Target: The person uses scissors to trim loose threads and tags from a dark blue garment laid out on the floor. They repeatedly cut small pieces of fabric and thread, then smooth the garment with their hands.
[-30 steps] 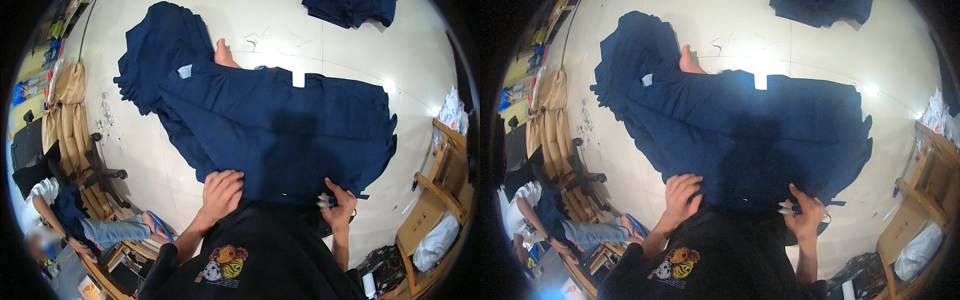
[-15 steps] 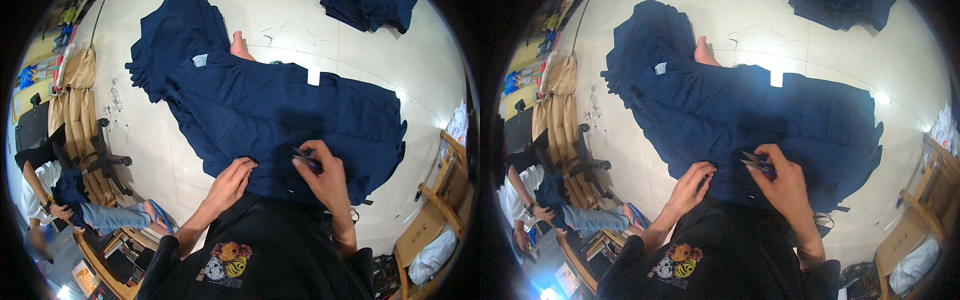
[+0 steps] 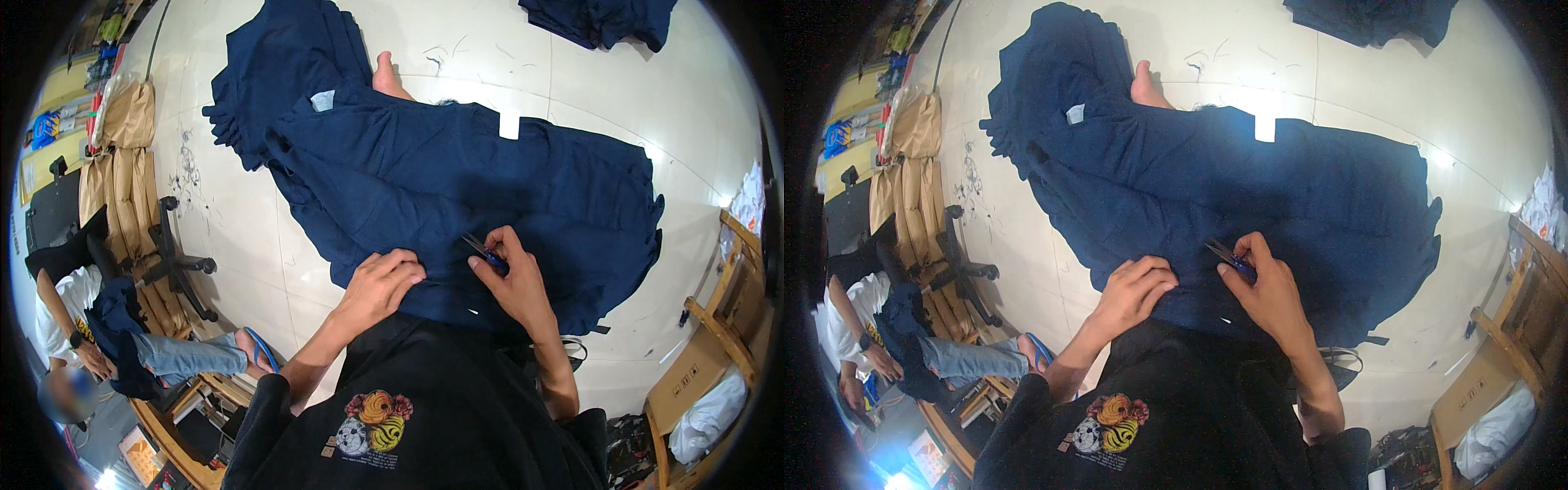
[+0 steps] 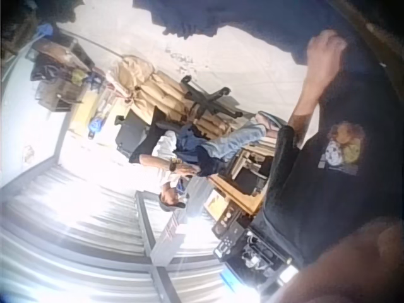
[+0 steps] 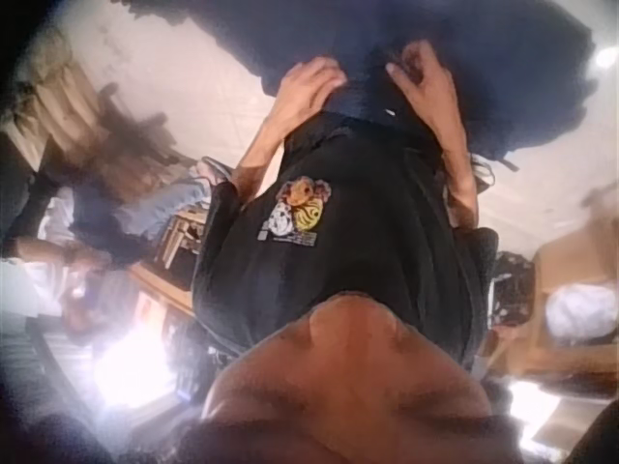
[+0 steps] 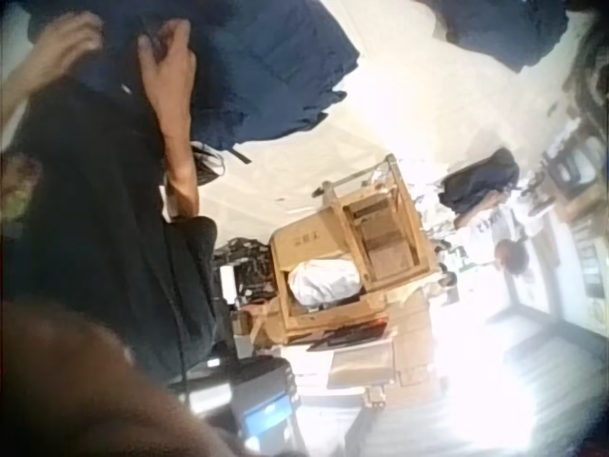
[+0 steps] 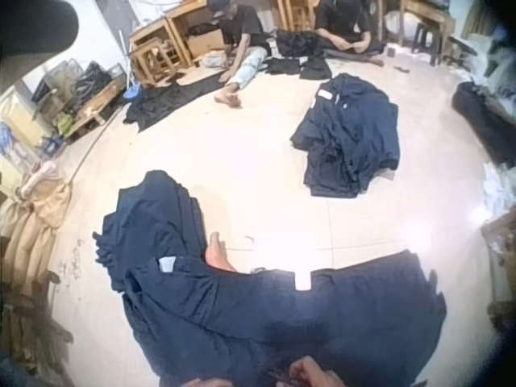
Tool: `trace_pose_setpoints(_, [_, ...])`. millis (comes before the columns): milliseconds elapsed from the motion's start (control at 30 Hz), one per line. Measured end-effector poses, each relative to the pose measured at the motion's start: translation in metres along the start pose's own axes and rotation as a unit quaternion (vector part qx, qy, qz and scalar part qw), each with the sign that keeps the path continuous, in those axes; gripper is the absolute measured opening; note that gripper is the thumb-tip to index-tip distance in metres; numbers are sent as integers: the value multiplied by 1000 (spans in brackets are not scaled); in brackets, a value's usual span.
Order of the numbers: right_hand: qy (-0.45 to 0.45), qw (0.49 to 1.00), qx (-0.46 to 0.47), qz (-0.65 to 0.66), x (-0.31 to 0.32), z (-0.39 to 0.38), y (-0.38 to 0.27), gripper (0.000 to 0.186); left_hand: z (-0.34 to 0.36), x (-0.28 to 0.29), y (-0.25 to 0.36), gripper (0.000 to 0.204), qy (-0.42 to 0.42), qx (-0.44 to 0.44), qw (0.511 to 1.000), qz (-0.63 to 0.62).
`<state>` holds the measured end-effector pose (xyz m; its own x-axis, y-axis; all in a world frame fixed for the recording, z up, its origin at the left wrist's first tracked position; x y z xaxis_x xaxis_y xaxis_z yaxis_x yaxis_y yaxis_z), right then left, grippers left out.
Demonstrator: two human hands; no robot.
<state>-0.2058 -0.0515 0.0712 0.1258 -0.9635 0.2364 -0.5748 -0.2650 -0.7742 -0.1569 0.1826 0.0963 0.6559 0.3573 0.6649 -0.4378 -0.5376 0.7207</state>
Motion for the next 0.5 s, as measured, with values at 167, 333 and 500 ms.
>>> trace_pose_setpoints(167, [-54, 996, -63, -31, -1, -1, -8, 43, -13, 6, -23, 15, 30, 105, 969, -223])
trace_pose_setpoints(333, [-21, 999, 16, -43, -7, -1, -3, 42, -21, 4, -26, 18, 45, 98, 957, -268])
trace_pose_setpoints(500, [-68, 987, 135, -57, -20, -4, -24, 31, -19, 9, -23, 20, 41, 86, 956, -276])
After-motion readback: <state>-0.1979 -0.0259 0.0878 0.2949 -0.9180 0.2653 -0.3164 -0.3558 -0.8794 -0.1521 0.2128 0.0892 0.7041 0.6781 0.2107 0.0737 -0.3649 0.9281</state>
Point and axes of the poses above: each hand's wrist, its own z-axis towards the middle knuckle, its own x-axis out of the back of the hand, y = z × x, the point moved 4 cm from there along z, towards the middle knuckle, and after that the axes turned 6 degrees about -x, right-handed, at the moved point
